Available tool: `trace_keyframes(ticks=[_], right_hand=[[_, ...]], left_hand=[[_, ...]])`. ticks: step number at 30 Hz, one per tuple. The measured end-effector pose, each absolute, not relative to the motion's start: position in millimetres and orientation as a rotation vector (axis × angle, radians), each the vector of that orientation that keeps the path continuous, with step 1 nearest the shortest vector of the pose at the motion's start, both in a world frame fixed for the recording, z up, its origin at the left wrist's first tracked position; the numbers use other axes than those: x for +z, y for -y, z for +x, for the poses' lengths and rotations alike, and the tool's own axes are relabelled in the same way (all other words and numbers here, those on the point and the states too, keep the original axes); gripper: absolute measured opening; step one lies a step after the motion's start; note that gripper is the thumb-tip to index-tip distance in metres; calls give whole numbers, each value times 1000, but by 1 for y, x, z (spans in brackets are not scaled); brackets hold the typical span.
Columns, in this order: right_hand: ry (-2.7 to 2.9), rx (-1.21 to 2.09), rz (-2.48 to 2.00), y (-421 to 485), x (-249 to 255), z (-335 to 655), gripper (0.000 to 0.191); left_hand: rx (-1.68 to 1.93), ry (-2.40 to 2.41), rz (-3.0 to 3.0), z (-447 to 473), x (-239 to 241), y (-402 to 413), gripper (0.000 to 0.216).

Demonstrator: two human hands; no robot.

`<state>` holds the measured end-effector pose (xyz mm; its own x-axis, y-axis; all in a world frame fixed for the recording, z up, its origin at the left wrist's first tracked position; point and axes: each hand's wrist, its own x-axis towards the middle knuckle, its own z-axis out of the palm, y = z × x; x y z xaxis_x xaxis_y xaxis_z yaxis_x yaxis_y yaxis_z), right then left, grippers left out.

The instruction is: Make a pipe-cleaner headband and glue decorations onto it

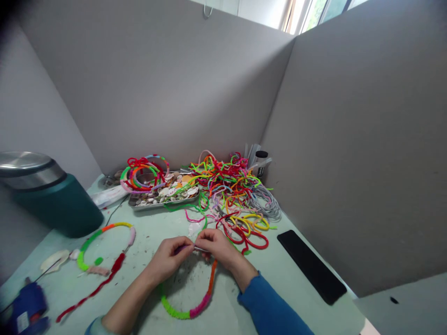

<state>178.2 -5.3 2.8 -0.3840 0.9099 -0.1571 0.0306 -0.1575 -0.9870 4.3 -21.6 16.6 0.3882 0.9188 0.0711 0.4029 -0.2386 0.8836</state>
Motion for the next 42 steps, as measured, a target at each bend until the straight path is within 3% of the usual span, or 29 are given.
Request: trace_keyframes(ticks=[4,12,17,26,31,42], right_hand=[[1292,1806,-1146,6,6,180,19],[1199,1955,-1116,5,5,182,25],[1331,1741,-1181,6,4,177,40],[1725,1252,-1203,6,-5,177,13],[1883,1017,-1191,9,0,176,10],[2004,861,-1173,12,7,175,11]], left_hand=[[842,-1177,1830,5,19,25,15],[886,-1064,1811,5,21,25,18],[887,-1157,1705,3,15,18,23],[851,-1253,1589,1,-6,8,31],[810,-1263,1552,0,-8,7,33],[757,-1282,1509,1,-4,9,30]])
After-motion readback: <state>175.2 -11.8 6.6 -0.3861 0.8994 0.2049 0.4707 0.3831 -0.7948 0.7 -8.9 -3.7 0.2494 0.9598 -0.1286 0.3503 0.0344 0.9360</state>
